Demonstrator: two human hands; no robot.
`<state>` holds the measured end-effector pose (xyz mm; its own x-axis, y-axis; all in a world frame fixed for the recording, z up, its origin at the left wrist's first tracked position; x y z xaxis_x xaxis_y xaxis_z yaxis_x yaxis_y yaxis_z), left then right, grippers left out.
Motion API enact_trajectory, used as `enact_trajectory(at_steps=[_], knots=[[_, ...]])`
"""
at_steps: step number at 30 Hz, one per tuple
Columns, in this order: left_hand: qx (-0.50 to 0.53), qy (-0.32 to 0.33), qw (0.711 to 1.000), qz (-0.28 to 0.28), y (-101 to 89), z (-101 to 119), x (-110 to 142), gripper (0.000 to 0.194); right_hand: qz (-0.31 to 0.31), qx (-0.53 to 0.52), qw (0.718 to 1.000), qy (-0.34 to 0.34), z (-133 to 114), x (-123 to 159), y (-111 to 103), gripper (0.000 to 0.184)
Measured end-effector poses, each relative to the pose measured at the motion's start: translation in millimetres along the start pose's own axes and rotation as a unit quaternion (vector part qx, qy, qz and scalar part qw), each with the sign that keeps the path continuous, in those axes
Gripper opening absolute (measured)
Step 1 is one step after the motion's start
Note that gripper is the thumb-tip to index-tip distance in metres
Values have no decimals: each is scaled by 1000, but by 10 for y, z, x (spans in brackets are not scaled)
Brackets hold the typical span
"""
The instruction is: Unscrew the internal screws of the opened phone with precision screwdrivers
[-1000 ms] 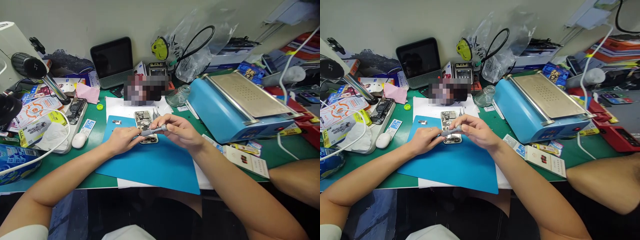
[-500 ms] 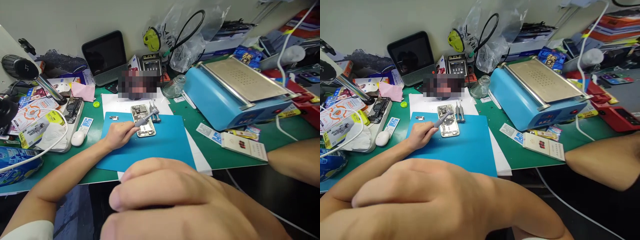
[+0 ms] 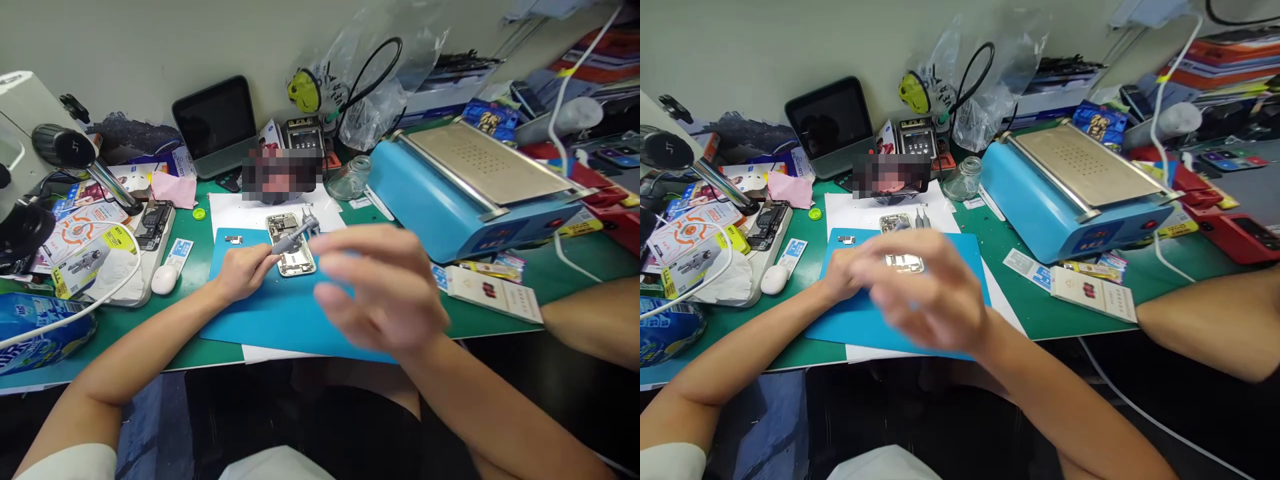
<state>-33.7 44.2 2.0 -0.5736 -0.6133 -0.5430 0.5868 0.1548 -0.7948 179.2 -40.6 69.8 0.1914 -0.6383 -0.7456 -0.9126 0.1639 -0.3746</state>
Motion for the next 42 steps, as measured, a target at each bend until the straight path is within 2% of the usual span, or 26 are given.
enact_trajectory(at_steps=[3, 5, 7, 11, 13, 16, 19, 23, 28, 31, 37, 42], knots=[[-15, -19, 1000, 9, -11, -23, 11, 49, 62, 39, 996, -60, 619, -200, 141, 50], [-23, -24, 999, 12, -23, -28, 10, 50, 22, 27, 997, -73, 894, -235, 255, 62], [-27, -19, 999, 7, -29, -24, 5, 49, -29, 12, 996, -81, 1018, -190, 337, 63], [-25, 15, 999, -14, -16, -1, -3, 47, -77, -54, 994, -52, 999, -15, 417, 59], [-23, 28, 999, -20, -3, 7, -8, 46, -61, -113, 992, -15, 970, 37, 438, 58], [-23, 28, 999, -17, 11, 15, -22, 41, -2, -213, 976, 45, 973, 60, 464, 51], [-15, 27, 999, -17, 15, 31, -41, 38, 9, -258, 965, 43, 981, 53, 485, 50], [16, 22, 999, -39, 3, 57, -63, 44, -25, -261, 965, 22, 946, 42, 479, 56], [58, -57, 996, -32, -32, 33, -79, 61, -23, -288, 953, 90, 936, 52, 438, 46], [67, -97, 993, -19, -39, 24, -84, 61, -54, -282, 953, 96, 951, 82, 437, 42], [77, -113, 990, -18, -18, 46, -96, 61, -87, -256, 959, 89, 1010, 141, 440, 43], [90, -140, 986, -16, 4, 37, -108, 59, -86, -243, 960, 111, 1009, 138, 411, 41]])
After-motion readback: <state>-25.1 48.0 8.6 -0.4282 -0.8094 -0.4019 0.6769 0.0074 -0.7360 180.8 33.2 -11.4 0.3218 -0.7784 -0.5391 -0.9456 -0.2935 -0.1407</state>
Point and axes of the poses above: each hand's wrist, its own x-axis away from the middle knuckle, its own y-axis out of the palm, z = x × y, the point moved 1 cm from there along -x, towards the middle knuckle, and after that the axes turned 9 degrees about -x, right-handed, at the moved point
